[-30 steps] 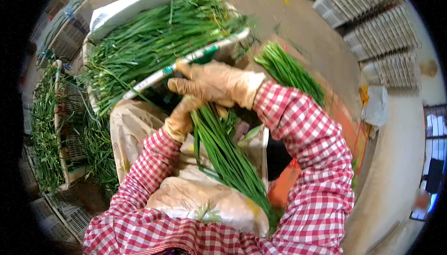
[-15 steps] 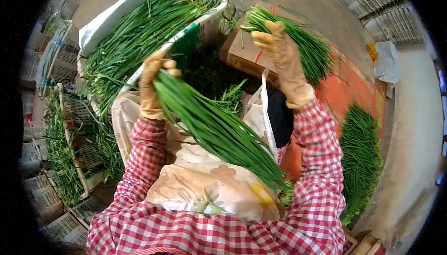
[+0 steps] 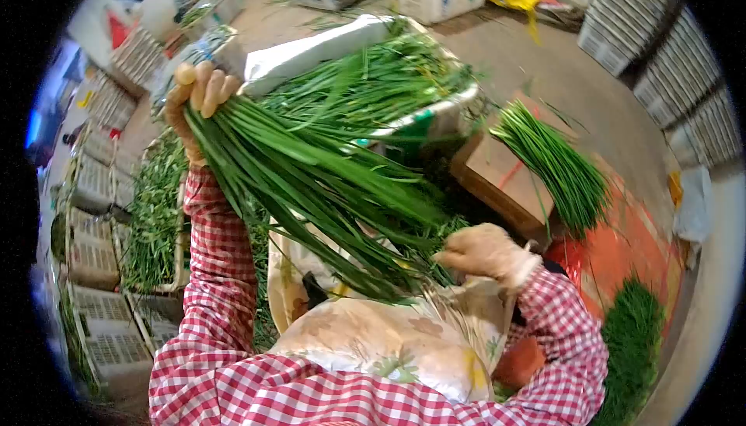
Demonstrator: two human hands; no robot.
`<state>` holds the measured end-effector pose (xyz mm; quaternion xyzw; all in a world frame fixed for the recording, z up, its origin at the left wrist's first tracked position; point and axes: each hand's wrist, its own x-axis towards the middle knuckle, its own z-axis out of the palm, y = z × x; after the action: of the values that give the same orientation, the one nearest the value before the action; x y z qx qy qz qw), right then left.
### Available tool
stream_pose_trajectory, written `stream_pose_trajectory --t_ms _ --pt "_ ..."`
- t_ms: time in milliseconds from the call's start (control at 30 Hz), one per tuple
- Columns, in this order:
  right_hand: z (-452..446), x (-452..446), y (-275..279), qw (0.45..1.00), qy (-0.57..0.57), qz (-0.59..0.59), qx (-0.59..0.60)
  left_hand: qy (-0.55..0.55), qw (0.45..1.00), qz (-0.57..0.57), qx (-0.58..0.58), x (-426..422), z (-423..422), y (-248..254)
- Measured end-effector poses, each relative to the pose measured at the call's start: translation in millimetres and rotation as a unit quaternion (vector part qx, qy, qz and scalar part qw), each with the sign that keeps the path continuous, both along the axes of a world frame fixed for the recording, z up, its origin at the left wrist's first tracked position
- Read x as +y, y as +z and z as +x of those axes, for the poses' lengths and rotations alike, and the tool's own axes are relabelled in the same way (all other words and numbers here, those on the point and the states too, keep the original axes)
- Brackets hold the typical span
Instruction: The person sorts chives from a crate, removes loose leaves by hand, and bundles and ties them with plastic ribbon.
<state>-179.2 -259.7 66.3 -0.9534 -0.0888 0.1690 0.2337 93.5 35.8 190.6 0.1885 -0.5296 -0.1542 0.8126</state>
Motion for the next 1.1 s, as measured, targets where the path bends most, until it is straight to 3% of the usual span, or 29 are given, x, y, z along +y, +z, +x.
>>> stream_pose_trajectory --t_ms 33,100,133,167,200,233,267,300,333,400,433,467,533,567,600,633,667,700,733,767,800,833,900,933,1033,1100 --pt "0 -15 1 0.996 -0.074 -0.011 0.056 0.007 1.0 0.011 -0.014 3 1 2" --pt "1 -46 -10 0.983 -0.071 -0.129 0.109 0.028 0.999 0.014 -0.019 14 5 13" --pt "-11 -69 -31 0.969 -0.034 -0.243 0.008 0.069 0.996 0.028 -0.04 17 6 22" --pt "9 -57 -12 0.86 -0.191 -0.42 0.217 0.108 0.992 0.038 -0.06 13 3 36" --pt "12 -61 0 0.86 -0.225 -0.423 0.176 0.153 0.982 0.063 -0.093 13 -4 49" --pt "10 -54 27 0.93 -0.25 -0.266 -0.035 0.216 0.963 0.101 -0.13 7 -16 61" --pt "16 -37 69 0.963 -0.211 -0.114 -0.124 0.289 0.935 0.163 -0.122 -1 -35 72" --pt "25 -15 98 0.96 -0.24 0.008 -0.145 0.353 0.901 0.225 -0.114 -12 -53 79" --pt "31 5 114 0.915 -0.211 0.31 -0.145 0.324 0.915 0.215 -0.111 -31 -69 80" --pt "61 30 122 0.895 -0.032 0.295 -0.334 0.408 0.777 0.286 -0.384 -68 -99 82" --pt "77 49 117 0.847 0.022 0.342 -0.407 0.406 0.754 0.284 -0.431 -84 -109 80" --pt "99 63 107 0.797 0.074 0.425 -0.422 0.403 0.74 0.259 -0.472 -96 -114 80" --pt "106 86 98 0.744 0.076 0.611 -0.259 0.395 0.724 0.232 -0.515 -107 -121 76" --pt "110 97 94 0.696 0.062 0.692 -0.18 0.405 0.749 0.231 -0.47 -109 -124 70" --pt "111 97 89 0.744 0.021 0.625 -0.235 0.415 0.772 0.231 -0.422 -112 -124 64" --pt "122 100 69 0.811 -0.021 0.459 -0.362 0.452 0.792 0.197 -0.36 -115 -119 54" --pt "129 101 62 0.837 -0.087 0.272 -0.467 0.45 0.82 0.204 -0.29 -117 -122 55" --pt "131 96 52 0.836 -0.091 0.271 -0.468 0.444 0.843 0.21 -0.22 -119 -124 55" --pt "128 88 59 0.836 -0.1 0.295 -0.451 0.441 0.844 0.21 -0.222 -125 -122 55" --pt "127 81 63 0.835 -0.109 0.318 -0.435 0.364 0.895 0.181 -0.183 -130 -119 55" --pt "131 72 56 0.798 -0.101 0.33 -0.493 0.285 0.936 0.151 -0.142 -136 -117 55" --pt "130 61 62 0.798 -0.101 0.331 -0.493 0.286 0.935 0.152 -0.142 -144 -119 57" --pt "129 28 81 0.766 -0.041 0.447 -0.461 0.163 0.982 0.059 -0.076 -169 -119 63" --pt "132 20 88 0.709 -0.031 0.442 -0.548 0.071 0.989 0.011 -0.13 -176 -97 65" --pt "110 -28 122 0.755 -0.09 0.297 -0.578 -0.033 0.997 -0.06 -0.019 -211 -80 64" --pt "81 -68 133 0.838 -0.192 0.09 -0.503 -0.047 0.996 -0.067 0.031 -245 -88 51"
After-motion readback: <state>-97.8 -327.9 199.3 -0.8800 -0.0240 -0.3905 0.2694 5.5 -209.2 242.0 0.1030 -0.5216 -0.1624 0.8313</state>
